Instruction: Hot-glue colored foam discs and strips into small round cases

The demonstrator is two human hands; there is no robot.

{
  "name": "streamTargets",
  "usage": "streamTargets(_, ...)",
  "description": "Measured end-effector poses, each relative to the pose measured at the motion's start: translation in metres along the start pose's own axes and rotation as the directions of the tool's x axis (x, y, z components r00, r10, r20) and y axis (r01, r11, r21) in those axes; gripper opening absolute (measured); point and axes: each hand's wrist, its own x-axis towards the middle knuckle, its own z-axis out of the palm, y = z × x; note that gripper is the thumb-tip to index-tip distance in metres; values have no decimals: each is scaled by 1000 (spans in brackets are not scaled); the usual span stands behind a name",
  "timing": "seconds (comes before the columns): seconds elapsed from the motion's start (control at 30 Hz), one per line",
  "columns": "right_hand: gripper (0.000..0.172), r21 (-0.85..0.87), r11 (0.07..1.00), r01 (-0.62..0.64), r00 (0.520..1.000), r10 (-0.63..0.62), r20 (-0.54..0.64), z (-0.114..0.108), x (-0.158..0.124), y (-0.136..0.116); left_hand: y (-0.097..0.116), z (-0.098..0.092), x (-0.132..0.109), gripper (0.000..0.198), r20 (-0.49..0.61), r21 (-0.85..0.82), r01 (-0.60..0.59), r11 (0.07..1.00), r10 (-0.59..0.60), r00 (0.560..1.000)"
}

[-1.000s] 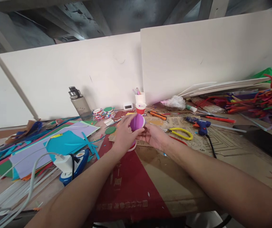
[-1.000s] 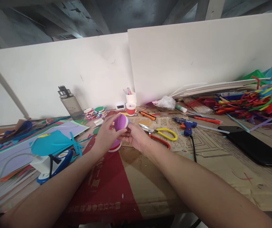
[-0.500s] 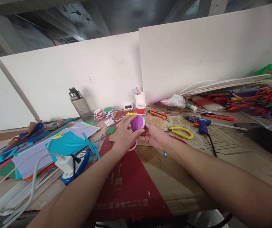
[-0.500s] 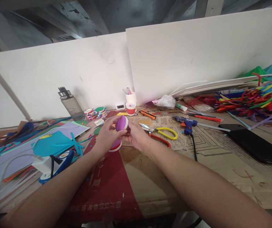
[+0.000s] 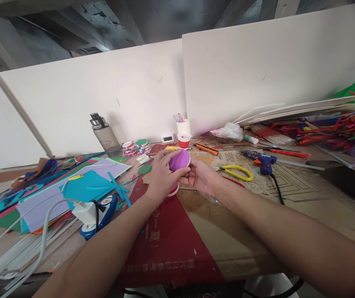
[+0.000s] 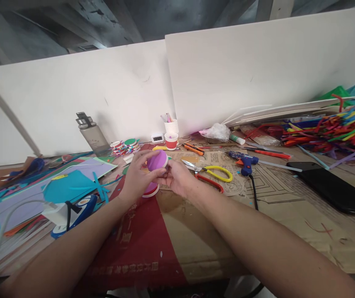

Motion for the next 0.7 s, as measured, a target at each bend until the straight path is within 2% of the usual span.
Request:
streamTargets(0.1,24,-15,1000,-20,1000,19,-15,1,-2,-1,-2,0,1,43,-61,-51,-15,999,12,998)
streamTargets(0.17,24,-34,999,-17,1000,16,-17,1,-3,0,-5,2,2,39,-49,-81,2,997,-6,999)
streamTargets(0.23,23,-61,998,-10,1000,8,-24,0,-3,1,-9,4,2,33,8,-137,75,988,-74,997)
streamTargets(0.3,21,-92,996,-19,999,16,-31,-1,-3,1,-11,6,3,30,35,-286,191,939,-189,981)
streamTargets(0.37,21,-118,993,-24,999,20,-34,-2,-3,1,-11,6,4,33,52,-506,291,812,-308,950)
streamTargets(0.47,23,-173,985,29,1000,-31,-5,-3,-3,2,-5,5,7,40,141,-763,368,531,-420,897)
streamTargets(0.57,23,-261,959,107,994,-108,11,-5,-2,4,1,5,10,44,261,-839,454,300,-511,819)
streamTargets(0.7,24,-378,901,214,968,-247,-40,-11,5,5,2,6,11,46,344,-845,518,137,-601,721)
